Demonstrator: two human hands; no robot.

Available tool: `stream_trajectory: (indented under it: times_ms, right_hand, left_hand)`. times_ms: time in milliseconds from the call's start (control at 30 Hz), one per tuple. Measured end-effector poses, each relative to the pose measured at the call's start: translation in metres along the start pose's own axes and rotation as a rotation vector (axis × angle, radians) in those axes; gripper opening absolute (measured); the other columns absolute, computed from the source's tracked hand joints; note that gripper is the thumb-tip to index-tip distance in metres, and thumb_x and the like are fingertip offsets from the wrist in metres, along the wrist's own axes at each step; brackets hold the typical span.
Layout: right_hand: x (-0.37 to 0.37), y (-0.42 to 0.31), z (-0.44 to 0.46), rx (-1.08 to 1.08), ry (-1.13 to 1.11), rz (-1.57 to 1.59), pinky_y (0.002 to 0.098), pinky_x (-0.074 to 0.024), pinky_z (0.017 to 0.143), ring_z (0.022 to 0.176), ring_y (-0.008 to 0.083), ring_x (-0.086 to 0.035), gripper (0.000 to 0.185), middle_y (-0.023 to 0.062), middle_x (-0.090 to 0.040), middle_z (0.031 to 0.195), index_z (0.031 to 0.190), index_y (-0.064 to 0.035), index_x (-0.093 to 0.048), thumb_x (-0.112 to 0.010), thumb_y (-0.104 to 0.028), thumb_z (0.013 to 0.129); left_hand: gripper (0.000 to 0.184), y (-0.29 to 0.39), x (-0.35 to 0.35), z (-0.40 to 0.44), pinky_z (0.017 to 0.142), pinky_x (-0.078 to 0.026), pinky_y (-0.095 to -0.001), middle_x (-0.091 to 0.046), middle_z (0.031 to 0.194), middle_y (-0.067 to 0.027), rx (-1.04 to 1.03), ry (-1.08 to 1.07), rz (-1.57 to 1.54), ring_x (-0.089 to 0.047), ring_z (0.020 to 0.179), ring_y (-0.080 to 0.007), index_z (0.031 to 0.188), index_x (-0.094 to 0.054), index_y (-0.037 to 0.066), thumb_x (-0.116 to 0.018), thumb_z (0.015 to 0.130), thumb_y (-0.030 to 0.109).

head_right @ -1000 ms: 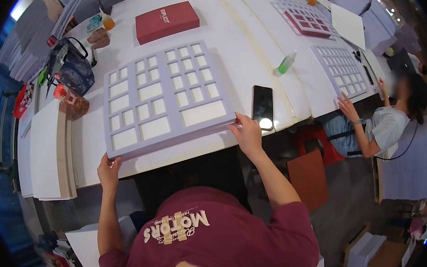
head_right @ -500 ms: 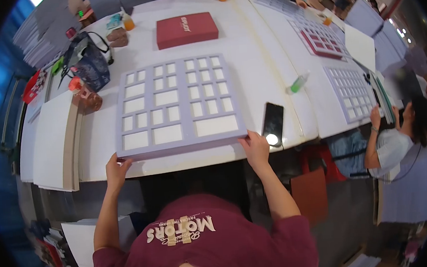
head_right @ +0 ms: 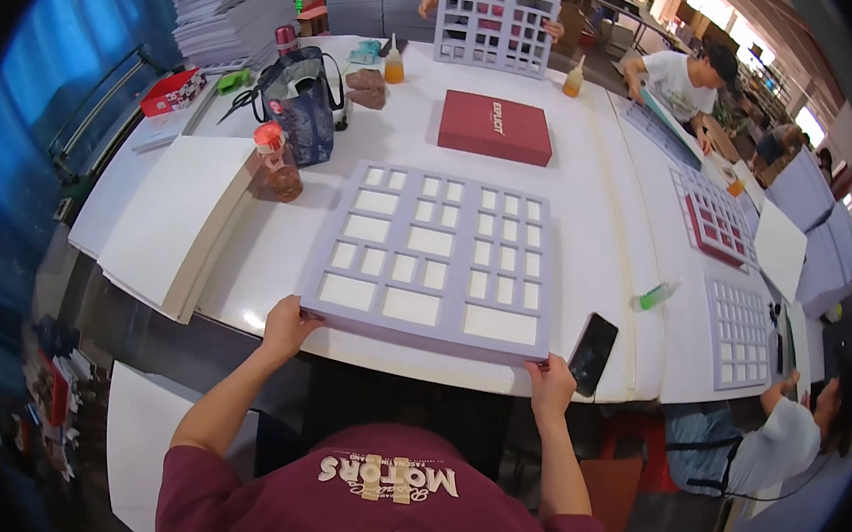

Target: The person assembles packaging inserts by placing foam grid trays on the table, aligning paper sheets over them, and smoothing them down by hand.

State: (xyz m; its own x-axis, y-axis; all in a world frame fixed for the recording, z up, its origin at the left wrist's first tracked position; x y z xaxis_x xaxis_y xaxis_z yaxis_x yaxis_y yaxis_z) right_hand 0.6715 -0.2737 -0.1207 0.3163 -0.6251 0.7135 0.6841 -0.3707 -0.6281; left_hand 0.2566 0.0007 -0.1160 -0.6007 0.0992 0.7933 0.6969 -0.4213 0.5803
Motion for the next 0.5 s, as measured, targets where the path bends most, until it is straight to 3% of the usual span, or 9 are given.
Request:
stream_trajectory:
  times_ms: [167,500]
  right_hand:
    - [-0.0044,0.0021,0.0054,0.053,-0.058,-0.172,0.0403,-0.0494,0.064,0.067,0.0325,-0.064,0.025,0.0169,-0.065,0.074,0.081,0.0022,-0.064,-0.081,-0.014,0.073]
    - [-0.0045,0.001,0.0036,0.18,-0.007,-0.177,0.0419,-0.0504,0.062,0.068,0.0357,-0.065,0.027,0.0182,-0.064,0.073,0.079,0.0017,-0.061,-0.082,-0.015,0.072]
  left_hand:
    - [0.025,-0.0143,-0.0085,0.0046,0.071,-0.05,-0.0449,-0.063,0.078,-0.015,0.035,-0.058,0.048,-0.062,0.079,-0.0353,0.082,-0.064,0.001,-0.08,0.07,0.017]
    - [0.022,-0.0095,-0.0054,0.0024,0.073,-0.051,-0.0441,-0.066,0.081,-0.015,0.022,-0.036,-0.006,-0.064,0.081,-0.0352,0.085,-0.066,0.002,-0.08,0.071,0.014]
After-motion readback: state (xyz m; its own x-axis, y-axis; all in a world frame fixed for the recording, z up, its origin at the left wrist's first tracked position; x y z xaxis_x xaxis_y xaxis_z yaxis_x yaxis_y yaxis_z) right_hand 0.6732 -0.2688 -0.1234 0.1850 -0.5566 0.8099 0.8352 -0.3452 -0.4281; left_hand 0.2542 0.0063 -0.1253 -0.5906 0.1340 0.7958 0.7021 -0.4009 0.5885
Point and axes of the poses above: each hand's wrist, its own z-axis towards the middle knuckle, its own x-axis out of the back of the hand, y = z × x, the point moved 7 cm from there along z, towards the middle knuckle
